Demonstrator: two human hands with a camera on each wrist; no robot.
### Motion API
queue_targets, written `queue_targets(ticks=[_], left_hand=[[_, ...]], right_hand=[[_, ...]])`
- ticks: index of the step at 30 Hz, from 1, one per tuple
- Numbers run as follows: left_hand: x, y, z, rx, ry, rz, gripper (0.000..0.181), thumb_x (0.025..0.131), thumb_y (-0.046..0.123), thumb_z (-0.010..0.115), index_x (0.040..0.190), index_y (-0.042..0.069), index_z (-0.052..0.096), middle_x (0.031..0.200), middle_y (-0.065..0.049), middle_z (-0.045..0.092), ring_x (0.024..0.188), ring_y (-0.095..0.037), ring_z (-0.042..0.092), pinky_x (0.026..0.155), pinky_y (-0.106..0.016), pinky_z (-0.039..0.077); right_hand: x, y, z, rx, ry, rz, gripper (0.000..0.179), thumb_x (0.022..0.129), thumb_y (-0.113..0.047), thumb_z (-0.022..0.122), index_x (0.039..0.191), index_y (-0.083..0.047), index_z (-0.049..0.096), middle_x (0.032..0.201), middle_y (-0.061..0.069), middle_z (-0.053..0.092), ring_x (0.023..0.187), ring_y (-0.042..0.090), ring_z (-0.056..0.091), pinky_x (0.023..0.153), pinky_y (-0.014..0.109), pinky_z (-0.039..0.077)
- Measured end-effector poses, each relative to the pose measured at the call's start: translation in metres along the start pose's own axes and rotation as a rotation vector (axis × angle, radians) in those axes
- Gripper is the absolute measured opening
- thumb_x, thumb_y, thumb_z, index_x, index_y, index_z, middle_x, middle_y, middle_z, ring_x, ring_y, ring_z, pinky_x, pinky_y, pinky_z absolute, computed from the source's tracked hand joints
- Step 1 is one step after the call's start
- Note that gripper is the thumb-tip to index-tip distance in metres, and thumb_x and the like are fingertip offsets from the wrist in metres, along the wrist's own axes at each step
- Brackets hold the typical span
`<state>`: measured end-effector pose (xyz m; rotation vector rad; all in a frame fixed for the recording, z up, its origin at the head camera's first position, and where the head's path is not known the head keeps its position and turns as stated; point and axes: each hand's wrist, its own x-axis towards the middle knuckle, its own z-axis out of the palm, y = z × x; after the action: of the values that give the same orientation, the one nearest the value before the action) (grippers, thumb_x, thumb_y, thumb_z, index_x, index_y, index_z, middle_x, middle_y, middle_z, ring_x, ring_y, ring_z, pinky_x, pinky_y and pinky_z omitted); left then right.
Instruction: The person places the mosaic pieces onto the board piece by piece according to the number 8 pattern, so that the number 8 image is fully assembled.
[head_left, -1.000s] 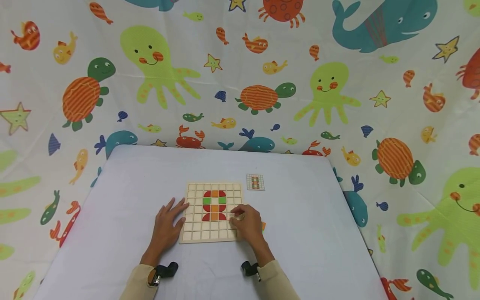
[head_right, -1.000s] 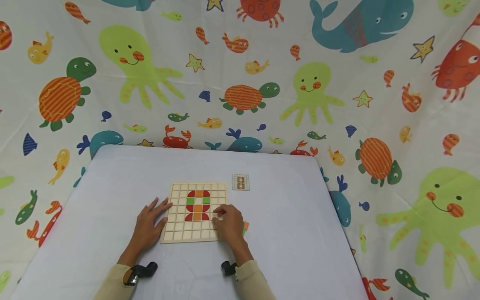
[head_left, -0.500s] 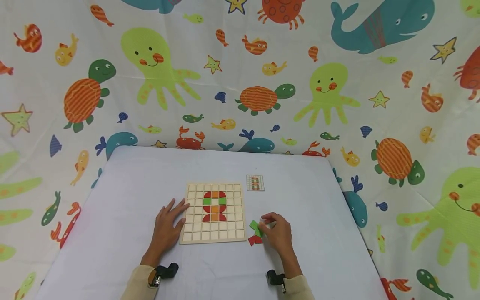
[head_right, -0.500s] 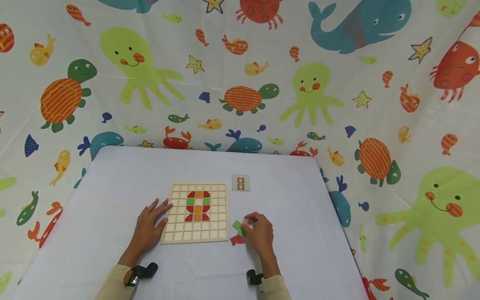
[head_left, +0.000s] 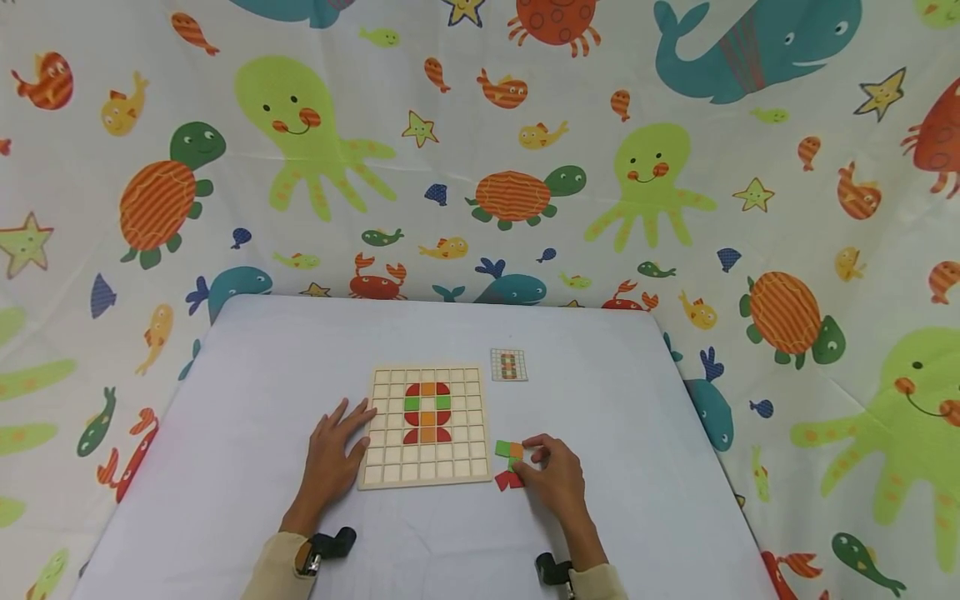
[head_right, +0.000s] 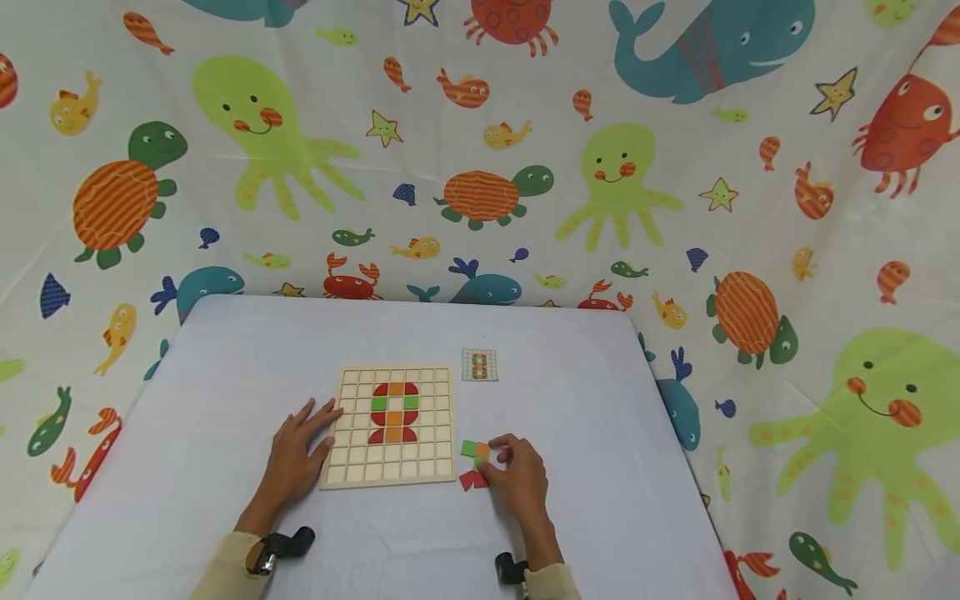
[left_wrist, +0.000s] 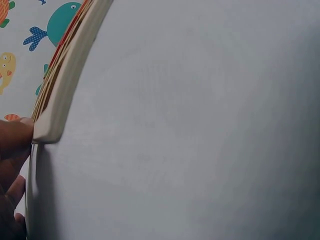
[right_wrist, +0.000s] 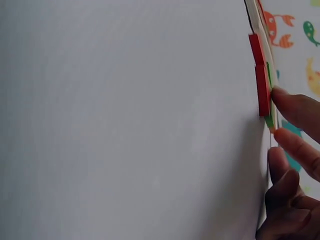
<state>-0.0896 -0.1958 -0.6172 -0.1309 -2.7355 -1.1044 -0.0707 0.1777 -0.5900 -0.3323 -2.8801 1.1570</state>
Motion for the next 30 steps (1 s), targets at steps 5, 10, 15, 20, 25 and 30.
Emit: queue_targets(ticks=[5,10,15,20,25,30], left_hand=[[0.000,0.000,0.000,-0.006,0.001,-0.002,0.052,0.095,0.000,0.072,0.145,0.011,0.065,0.161,-0.015,0.054,0.158,-0.049,0.032,0.126,-0.074,0.018],[0.000,0.001,0.000,-0.005,-0.002,-0.005,0.051,0.096,0.001,0.071,0.145,0.012,0.064,0.162,-0.015,0.053,0.158,-0.048,0.032,0.126,-0.074,0.017],[-0.001,0.003,-0.002,-0.002,0.002,0.003,0.050,0.096,0.001,0.071,0.145,0.010,0.065,0.161,-0.016,0.054,0.157,-0.049,0.033,0.126,-0.075,0.018],[-0.002,0.004,-0.003,-0.004,0.021,0.017,0.050,0.095,0.000,0.071,0.144,0.009,0.065,0.159,-0.018,0.055,0.156,-0.050,0.034,0.125,-0.075,0.019],[-0.003,0.003,-0.002,0.006,0.035,0.026,0.050,0.094,-0.001,0.071,0.143,0.009,0.066,0.158,-0.018,0.056,0.155,-0.051,0.035,0.124,-0.076,0.019],[-0.003,0.001,-0.003,0.011,0.042,0.038,0.050,0.094,0.000,0.071,0.143,0.009,0.066,0.158,-0.019,0.057,0.154,-0.051,0.036,0.123,-0.077,0.021]], right_hand=[[-0.001,-0.010,0.006,-0.008,-0.028,0.010,0.038,0.081,-0.016,0.092,0.114,-0.023,0.076,0.082,-0.005,0.064,0.074,0.014,0.052,0.059,0.027,0.040],[-0.002,-0.018,0.007,-0.018,0.018,0.010,0.032,0.088,-0.010,0.085,0.116,-0.022,0.076,0.084,-0.005,0.067,0.072,0.013,0.054,0.057,0.026,0.042],[-0.006,-0.020,0.006,-0.089,0.037,0.037,0.026,0.083,-0.022,0.091,0.103,-0.019,0.074,0.085,-0.003,0.064,0.075,0.014,0.054,0.059,0.027,0.041],[-0.006,-0.020,0.005,-0.123,0.021,0.055,0.027,0.080,-0.023,0.094,0.094,-0.016,0.071,0.088,0.001,0.062,0.079,0.016,0.055,0.062,0.029,0.042],[-0.004,-0.020,0.008,-0.032,0.006,0.050,0.025,0.085,-0.011,0.087,0.100,-0.016,0.068,0.091,0.000,0.066,0.083,0.016,0.057,0.066,0.029,0.042],[-0.007,-0.025,0.018,0.110,0.022,0.037,0.025,0.089,-0.005,0.082,0.104,-0.019,0.067,0.092,-0.001,0.067,0.076,0.015,0.055,0.059,0.024,0.046]])
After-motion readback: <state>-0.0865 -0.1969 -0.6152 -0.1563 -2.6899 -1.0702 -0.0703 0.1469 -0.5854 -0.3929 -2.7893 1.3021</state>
